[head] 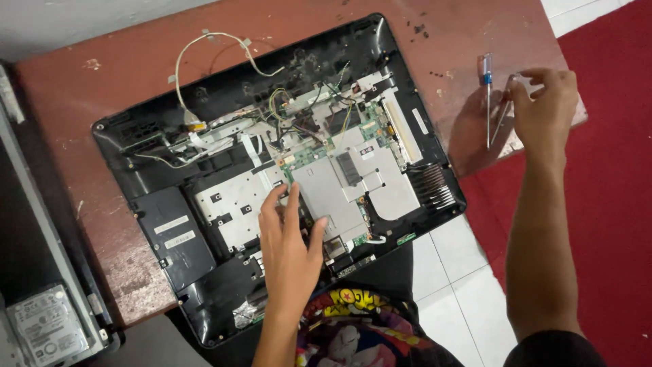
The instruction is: Repairing internal components of a computer by manipulating wires and circuit boards
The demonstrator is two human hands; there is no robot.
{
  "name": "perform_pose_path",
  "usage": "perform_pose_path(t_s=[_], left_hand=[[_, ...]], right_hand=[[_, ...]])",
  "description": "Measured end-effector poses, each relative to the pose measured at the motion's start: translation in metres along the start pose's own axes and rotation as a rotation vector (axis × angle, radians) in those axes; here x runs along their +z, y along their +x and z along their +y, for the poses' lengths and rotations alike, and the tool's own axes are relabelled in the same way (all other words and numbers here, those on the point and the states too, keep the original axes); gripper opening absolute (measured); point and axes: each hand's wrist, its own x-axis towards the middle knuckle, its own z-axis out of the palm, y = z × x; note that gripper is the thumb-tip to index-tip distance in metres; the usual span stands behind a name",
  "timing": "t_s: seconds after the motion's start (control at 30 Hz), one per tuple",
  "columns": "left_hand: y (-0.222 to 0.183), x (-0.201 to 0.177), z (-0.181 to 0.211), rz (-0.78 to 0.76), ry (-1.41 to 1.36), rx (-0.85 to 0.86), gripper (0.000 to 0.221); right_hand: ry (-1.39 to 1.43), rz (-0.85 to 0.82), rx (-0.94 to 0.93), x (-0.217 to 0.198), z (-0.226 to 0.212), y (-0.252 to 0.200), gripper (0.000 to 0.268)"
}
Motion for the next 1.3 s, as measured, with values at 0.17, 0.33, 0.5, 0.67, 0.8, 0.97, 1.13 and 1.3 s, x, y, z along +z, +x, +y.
perform_pose_path(t_s=[0.17,0.33,0.5,0.67,0.8,0.97,1.13,1.3], left_hand=[[0.000,0.001,-0.001,0.024,0.005,0.022,0.060],[-0.001,0.002,-0.001,0.015,0.003,0.009,0.061],[-0.001,0.002,-0.004,0.019,0.011,0.032,0.062],[0.000,0.002,-0.002,0.055,0.004,0.067,0.059],[-0.001,0.001,-0.001,0.049,-0.019,0.059,0.059],[0.002,-0.009,0.015,0.069,-0.104,0.037,0.062],[0.003,-0.013,0.017,0.071,-0.129,0.047,0.059],[0.004,-0.014,0.018,0.078,-0.122,0.055,0.059]], right_hand=[[-0.039,-0.034,0.063,-0.009,-0.007,0.008,0.031],[-0.015,-0.345,0.239,-0.002,0.017,0.029,0.045],[0.019,-0.091,-0.070,-0.024,0.033,0.038,0.039],[0.634,0.105,-0.336,-0.063,-0.106,-0.029,0.019],[1.133,-0.135,-0.569,-0.024,-0.156,-0.074,0.038],[1.105,-0.199,-0.380,0.000,-0.179,-0.089,0.039],[1.063,-0.201,-0.458,-0.004,-0.192,-0.092,0.033],[1.051,-0.169,-0.508,-0.004,-0.191,-0.095,0.033]])
